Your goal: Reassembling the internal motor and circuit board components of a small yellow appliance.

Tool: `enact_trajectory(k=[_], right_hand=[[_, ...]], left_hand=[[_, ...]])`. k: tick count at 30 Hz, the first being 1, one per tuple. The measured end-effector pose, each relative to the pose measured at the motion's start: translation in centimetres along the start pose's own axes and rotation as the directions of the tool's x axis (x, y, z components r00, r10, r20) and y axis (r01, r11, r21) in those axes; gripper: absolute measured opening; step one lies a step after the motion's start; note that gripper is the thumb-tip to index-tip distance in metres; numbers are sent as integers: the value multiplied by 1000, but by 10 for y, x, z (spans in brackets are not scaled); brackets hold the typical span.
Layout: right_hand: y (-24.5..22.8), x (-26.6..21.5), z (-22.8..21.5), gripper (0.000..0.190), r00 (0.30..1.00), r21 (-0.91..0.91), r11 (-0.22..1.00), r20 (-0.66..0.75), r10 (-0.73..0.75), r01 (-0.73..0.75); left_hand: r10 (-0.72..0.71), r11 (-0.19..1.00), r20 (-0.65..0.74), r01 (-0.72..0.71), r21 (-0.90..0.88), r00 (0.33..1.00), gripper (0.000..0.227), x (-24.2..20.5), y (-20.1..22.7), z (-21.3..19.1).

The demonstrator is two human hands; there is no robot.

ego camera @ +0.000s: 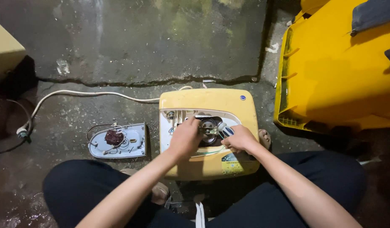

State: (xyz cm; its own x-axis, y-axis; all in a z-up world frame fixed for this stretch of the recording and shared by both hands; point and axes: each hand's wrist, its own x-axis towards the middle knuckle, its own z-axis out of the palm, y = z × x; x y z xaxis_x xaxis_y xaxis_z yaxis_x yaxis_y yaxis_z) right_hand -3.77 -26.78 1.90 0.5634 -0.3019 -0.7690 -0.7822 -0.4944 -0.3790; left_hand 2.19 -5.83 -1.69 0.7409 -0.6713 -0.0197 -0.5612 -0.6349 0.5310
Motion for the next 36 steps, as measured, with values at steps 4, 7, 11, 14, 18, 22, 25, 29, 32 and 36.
enact_trajectory(k=[4, 7, 11, 14, 18, 22, 25, 29, 32, 36], right_hand=[[1, 0, 0, 15, 1000, 26, 1000, -14, -3, 3], [1, -6, -2, 17, 1000, 30, 999, -14, -13, 13], [5, -3, 1, 18, 998, -9, 999, -53, -34, 34], [10, 4, 4, 20, 997, -31, 999, -68, -34, 32], [11, 9, 9, 25, 996, -22, 999, -82, -32, 30], [14, 10, 9, 25, 996, -54, 998, -78, -33, 28], [12, 10, 8, 23, 997, -60, 998, -73, -26, 22], [9, 5, 7, 22, 997, -66, 997, -70, -41, 36], [-19, -30, 0, 36, 995, -154, 987, -80, -67, 54], [-13, -17, 0, 45, 991, -346, 935, -78, -113, 79]], left_hand=[[-74, 961, 59, 87, -261, 996, 35, 1, -33, -16], [-167, 930, 59, 177, -323, 984, 25, -8, -39, -56], [-292, 908, -111, 240, -343, 950, 25, -23, -57, -90], [-417, 840, -73, 353, -412, 906, 24, -33, -66, -98], [-494, 799, -25, 442, -407, 869, 25, -47, -77, -95], [-525, 791, 24, 498, -356, 851, 22, -57, -79, -100], [-503, 798, 33, 479, -366, 864, 23, -60, -77, -106], [-514, 791, 106, 518, -326, 851, 26, -60, -72, -110], [-508, 797, 168, 535, -281, 845, 27, -58, -69, -112], [-456, 827, 342, 533, -178, 822, 29, -55, -68, -115]])
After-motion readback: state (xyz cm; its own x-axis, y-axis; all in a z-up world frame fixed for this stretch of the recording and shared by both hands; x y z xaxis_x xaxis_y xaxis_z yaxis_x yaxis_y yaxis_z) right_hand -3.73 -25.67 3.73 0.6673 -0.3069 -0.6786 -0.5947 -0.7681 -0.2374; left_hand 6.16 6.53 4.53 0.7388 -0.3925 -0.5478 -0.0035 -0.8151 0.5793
